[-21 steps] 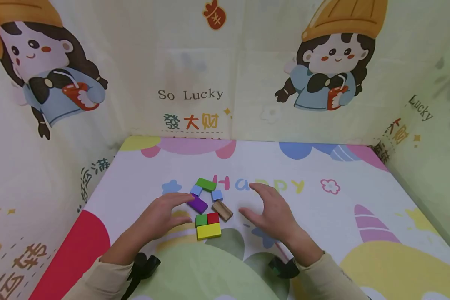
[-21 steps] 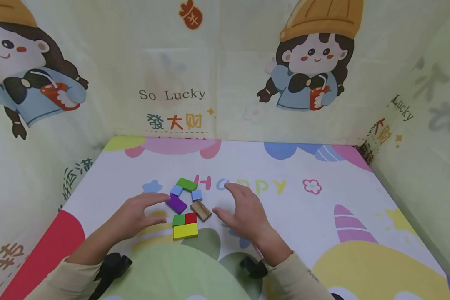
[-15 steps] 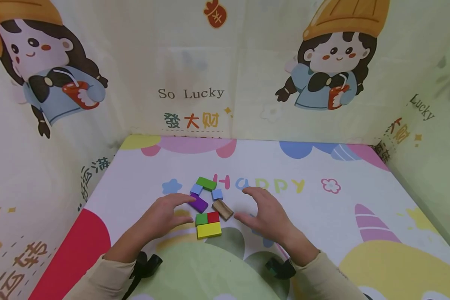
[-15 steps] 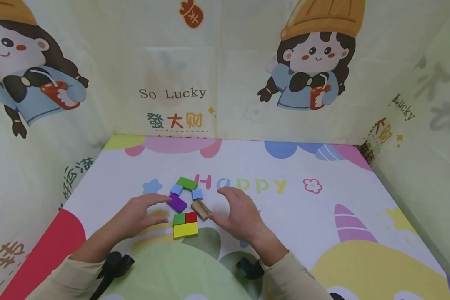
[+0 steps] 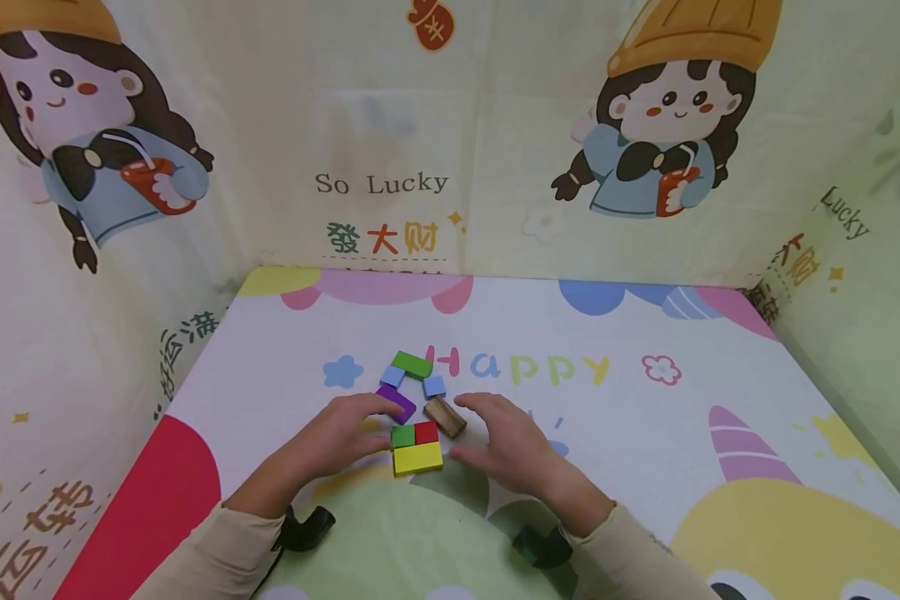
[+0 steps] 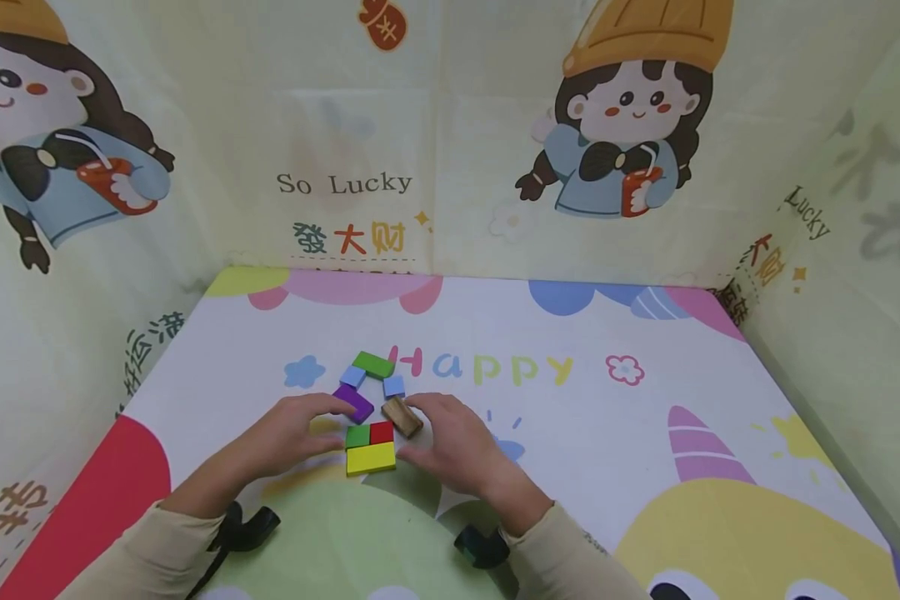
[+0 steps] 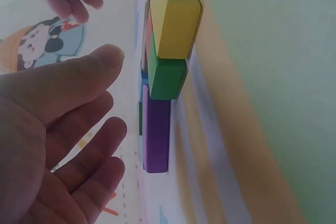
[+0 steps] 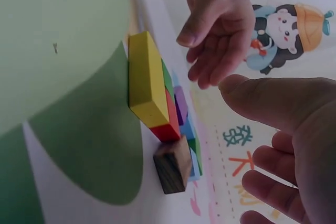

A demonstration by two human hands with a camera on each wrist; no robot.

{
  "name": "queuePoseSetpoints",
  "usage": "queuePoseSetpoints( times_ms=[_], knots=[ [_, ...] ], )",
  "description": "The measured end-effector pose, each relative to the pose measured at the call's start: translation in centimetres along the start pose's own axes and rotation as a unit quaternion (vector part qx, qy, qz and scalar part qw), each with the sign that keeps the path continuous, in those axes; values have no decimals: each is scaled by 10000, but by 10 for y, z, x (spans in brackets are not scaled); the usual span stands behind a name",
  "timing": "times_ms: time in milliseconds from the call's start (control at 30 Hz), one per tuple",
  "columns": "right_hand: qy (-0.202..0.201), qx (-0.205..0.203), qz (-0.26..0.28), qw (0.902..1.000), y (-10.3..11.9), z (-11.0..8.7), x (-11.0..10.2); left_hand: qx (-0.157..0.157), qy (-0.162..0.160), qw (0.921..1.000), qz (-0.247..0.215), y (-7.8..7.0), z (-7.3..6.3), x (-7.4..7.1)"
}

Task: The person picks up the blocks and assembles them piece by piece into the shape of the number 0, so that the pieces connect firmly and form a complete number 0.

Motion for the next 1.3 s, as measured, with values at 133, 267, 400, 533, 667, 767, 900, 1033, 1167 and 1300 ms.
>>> queuePoseSetpoints(
  times_ms=[133,267,400,533,667,767,900,1033,1167,1300],
  knots=[
    [208,-63,18,9998,4,1,9,39,155,9999,-4,1,3,3],
    [423,-161,-13,9990,9,2,18,155,303,9994,-52,0,6,6],
    [614,-245,-63,9978,13,5,27,211,430,9988,-114,0,9,11],
    [725,-330,-162,9967,15,6,34,141,481,9987,-123,1,11,16],
    [781,-378,-133,9961,17,7,39,39,493,9987,-124,3,12,19],
    [821,-429,-97,9957,19,7,41,25,509,9986,-108,4,12,20],
    [863,-540,-130,9947,23,7,44,42,530,9986,-77,4,12,22],
    [944,-502,-195,9941,22,8,48,58,532,9985,-74,3,12,22],
    [980,-454,-257,9938,20,10,50,64,526,9986,-28,3,12,22],
    [940,-484,-302,9939,20,11,51,68,533,9986,-3,3,12,22]
  ],
)
Point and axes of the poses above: each hand's wrist, its own z-axis towards the middle knuckle, its own x-axis out of the palm, y = z × x, the point moved 10 cm from there along z, towards the middle knuckle
